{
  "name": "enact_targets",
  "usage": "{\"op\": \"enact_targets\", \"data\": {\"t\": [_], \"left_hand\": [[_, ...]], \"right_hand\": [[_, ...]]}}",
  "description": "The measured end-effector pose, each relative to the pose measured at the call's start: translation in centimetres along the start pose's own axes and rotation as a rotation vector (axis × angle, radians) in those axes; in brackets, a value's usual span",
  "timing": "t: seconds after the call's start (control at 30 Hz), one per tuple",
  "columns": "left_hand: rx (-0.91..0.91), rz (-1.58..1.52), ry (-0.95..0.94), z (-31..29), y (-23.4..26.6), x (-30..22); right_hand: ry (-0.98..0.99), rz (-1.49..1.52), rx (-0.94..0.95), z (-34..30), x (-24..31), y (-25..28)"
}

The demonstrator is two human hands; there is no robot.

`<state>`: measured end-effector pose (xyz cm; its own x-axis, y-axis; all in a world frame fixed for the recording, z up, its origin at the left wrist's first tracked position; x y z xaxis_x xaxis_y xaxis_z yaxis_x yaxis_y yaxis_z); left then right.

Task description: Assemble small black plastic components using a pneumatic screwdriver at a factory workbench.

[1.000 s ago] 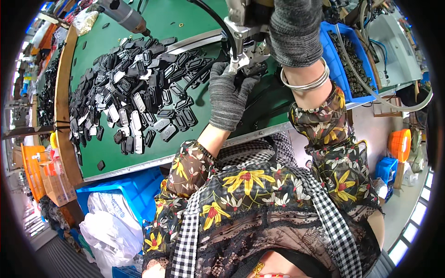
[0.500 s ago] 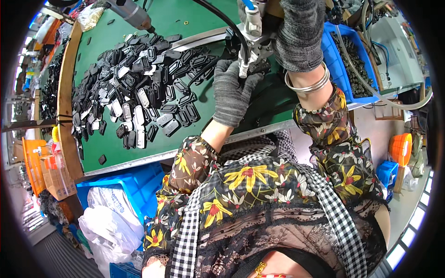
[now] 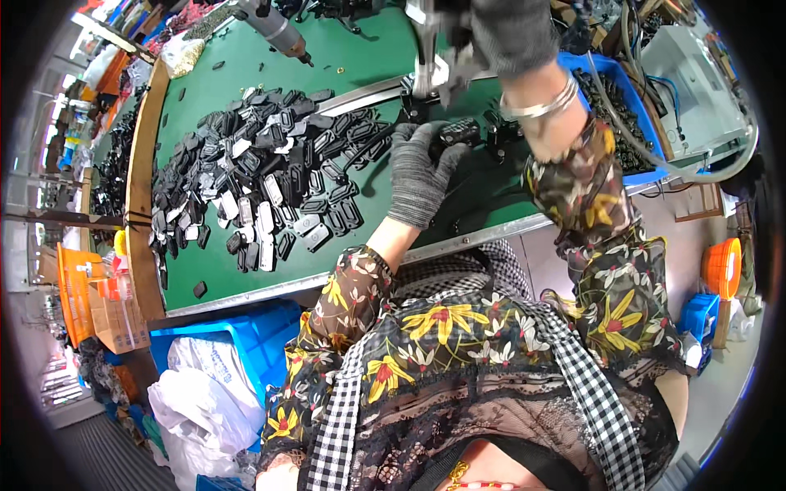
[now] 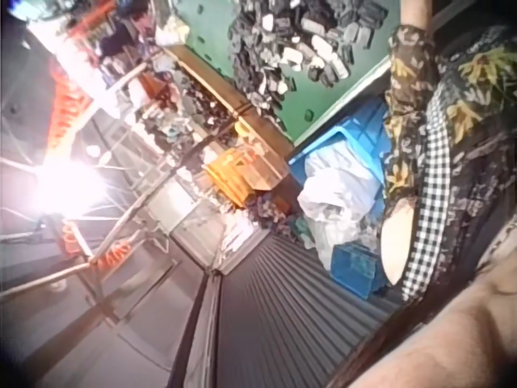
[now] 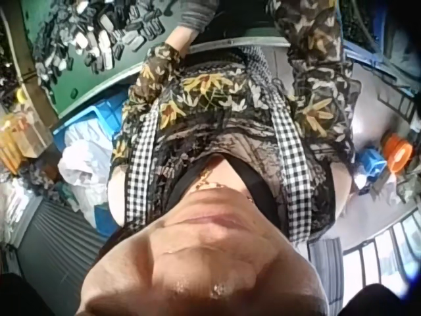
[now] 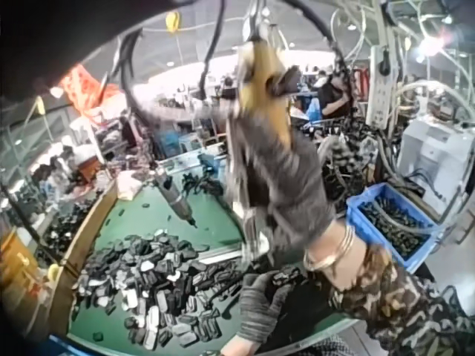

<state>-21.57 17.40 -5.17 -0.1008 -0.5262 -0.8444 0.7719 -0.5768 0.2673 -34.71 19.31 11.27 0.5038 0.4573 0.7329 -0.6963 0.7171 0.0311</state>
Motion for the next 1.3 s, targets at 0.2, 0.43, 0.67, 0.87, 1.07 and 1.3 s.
{"op": "enact_targets", "data": {"t": [0.2, 0.43, 0.67, 0.87, 1.07, 1.3], "left_hand": [[-0.009, 0.177, -0.205, 6.2, -0.2, -3.0], [0.131, -0.19, 0.129, 8.3, -1.9, 2.7], [0.132, -0.138, 0.008, 5.2, -0.7, -1.6], [0.125, -0.193, 0.035, 5.3, -0.8, -1.1], [0.115, -0.274, 0.101, 5.0, -1.1, -0.6], [0.1, -0.154, 0.042, 5.3, -0.8, -1.3]], "right_hand": [[-0.04, -0.102, -0.082, 0.8, 0.2, 4.2], [-0.055, -0.089, -0.047, 2.4, -0.2, 2.7], [-0.073, -0.118, -0.049, 3.2, -0.4, 3.4], [-0.083, -0.137, -0.045, 3.5, -0.3, 3.3], [-0.085, -0.144, -0.04, 3.2, -0.6, 3.4], [-0.071, -0.152, -0.035, 3.5, -0.9, 3.1]]}}
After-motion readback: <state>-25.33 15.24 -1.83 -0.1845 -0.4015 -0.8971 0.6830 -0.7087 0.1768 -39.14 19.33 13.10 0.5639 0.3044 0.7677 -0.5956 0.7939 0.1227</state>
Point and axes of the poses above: each hand's wrist, its own z-axis towards the middle knuckle, its own y-axis out of the back of the hand, x = y × z, the point moved 2 cm from there along z, towards the middle knuckle, and after that the axes turned 15 degrees about -z, right-handed, at the moved point
